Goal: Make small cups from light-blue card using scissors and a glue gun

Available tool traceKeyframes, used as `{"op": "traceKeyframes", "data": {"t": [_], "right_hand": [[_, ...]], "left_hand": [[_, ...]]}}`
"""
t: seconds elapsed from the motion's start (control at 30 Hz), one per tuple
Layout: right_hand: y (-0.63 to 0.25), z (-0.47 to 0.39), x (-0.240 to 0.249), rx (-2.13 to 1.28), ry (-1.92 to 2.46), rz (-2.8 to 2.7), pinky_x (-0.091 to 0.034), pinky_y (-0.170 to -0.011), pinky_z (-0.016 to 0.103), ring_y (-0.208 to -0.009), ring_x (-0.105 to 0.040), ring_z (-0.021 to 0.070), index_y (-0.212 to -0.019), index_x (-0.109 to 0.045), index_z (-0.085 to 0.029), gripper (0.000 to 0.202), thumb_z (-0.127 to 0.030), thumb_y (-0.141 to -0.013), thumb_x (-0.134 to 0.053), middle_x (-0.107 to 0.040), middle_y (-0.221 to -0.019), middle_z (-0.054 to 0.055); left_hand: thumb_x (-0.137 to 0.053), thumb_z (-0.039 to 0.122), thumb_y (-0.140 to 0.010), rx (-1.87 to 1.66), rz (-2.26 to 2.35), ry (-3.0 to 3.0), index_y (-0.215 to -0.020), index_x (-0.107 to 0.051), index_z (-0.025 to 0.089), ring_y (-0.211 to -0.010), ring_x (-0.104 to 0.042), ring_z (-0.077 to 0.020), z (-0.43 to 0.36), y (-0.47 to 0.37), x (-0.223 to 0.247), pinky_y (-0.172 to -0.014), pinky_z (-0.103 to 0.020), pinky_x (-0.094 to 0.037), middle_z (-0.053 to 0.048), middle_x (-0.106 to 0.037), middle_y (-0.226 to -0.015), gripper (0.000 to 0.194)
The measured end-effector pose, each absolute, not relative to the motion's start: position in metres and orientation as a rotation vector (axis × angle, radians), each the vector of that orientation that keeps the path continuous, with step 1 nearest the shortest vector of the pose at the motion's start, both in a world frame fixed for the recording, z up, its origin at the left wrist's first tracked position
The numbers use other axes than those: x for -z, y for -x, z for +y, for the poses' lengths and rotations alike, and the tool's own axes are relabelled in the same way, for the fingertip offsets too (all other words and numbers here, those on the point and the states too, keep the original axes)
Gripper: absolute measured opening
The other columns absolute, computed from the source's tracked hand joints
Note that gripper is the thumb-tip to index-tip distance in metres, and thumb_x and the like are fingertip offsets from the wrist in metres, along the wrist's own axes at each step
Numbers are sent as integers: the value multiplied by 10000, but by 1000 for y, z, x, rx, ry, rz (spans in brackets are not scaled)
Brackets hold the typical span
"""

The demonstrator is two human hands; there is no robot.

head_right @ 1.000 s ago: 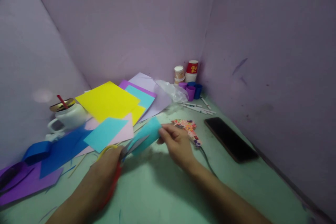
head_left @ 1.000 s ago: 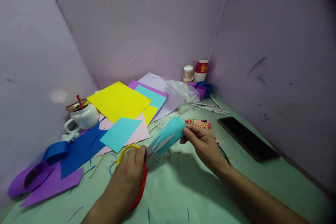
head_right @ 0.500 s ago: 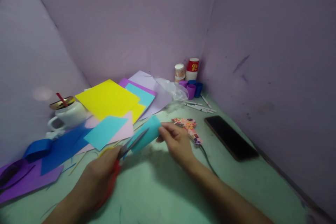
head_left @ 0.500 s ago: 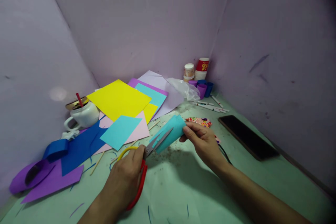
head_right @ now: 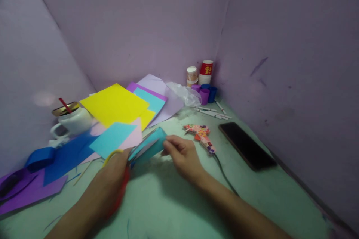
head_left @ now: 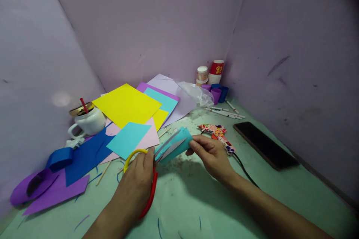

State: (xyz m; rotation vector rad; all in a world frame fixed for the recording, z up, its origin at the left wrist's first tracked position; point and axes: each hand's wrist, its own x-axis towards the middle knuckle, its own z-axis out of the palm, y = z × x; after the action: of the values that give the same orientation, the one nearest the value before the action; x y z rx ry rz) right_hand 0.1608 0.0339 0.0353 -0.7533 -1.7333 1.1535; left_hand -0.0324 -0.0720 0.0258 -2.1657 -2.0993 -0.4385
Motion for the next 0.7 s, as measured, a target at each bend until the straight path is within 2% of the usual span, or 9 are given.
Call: {"op": "traceKeyframes", "data": {"t": [0.13, 0.23, 0.53, 0.7], "right_hand": [[-161, 34, -34, -1175, 749, -1744, -494, -581, 252, -582, -633, 154, -778, -674, -168, 205, -319, -835, -548, -672, -612, 20], [-161, 33, -34, -1184, 755, -1742, -491, -587, 251, -583, -632, 152, -775, -675, -167, 202, -313, -837, -549, -674, -611, 20], [-161, 34, -33, -1201, 739, -1733, -493, -597, 242, -598, -638, 147, -778, -677, -162, 198, -301, -838, -549, -677, -631, 25], [-161, 36, -31, -1200, 726, -1731, -498, -588, 241, -583, -637, 149, -794, -676, -155, 201, -307, -830, -550, -677, -618, 27]], "left_hand": [[-333, 38, -828, 395, -1992, 2155, -1449, 20, 133, -908, -613, -293, -73, 37, -16, -732, -439, -524, -160, -602, -1002, 720], [-343, 8, -806, 349, -1967, 2152, -1440, 138, 150, -874, -630, -299, -73, 38, -16, -691, -425, -539, -155, -618, -970, 808], [-334, -26, -779, 340, -1883, 2151, -1436, 153, 176, -778, -668, -286, -74, 39, -19, -604, -399, -563, -117, -652, -857, 843], [-347, 9, -804, 419, -1853, 2196, -1454, 58, 227, -818, -666, -269, -75, 45, -22, -637, -383, -565, -126, -652, -945, 797]]}}
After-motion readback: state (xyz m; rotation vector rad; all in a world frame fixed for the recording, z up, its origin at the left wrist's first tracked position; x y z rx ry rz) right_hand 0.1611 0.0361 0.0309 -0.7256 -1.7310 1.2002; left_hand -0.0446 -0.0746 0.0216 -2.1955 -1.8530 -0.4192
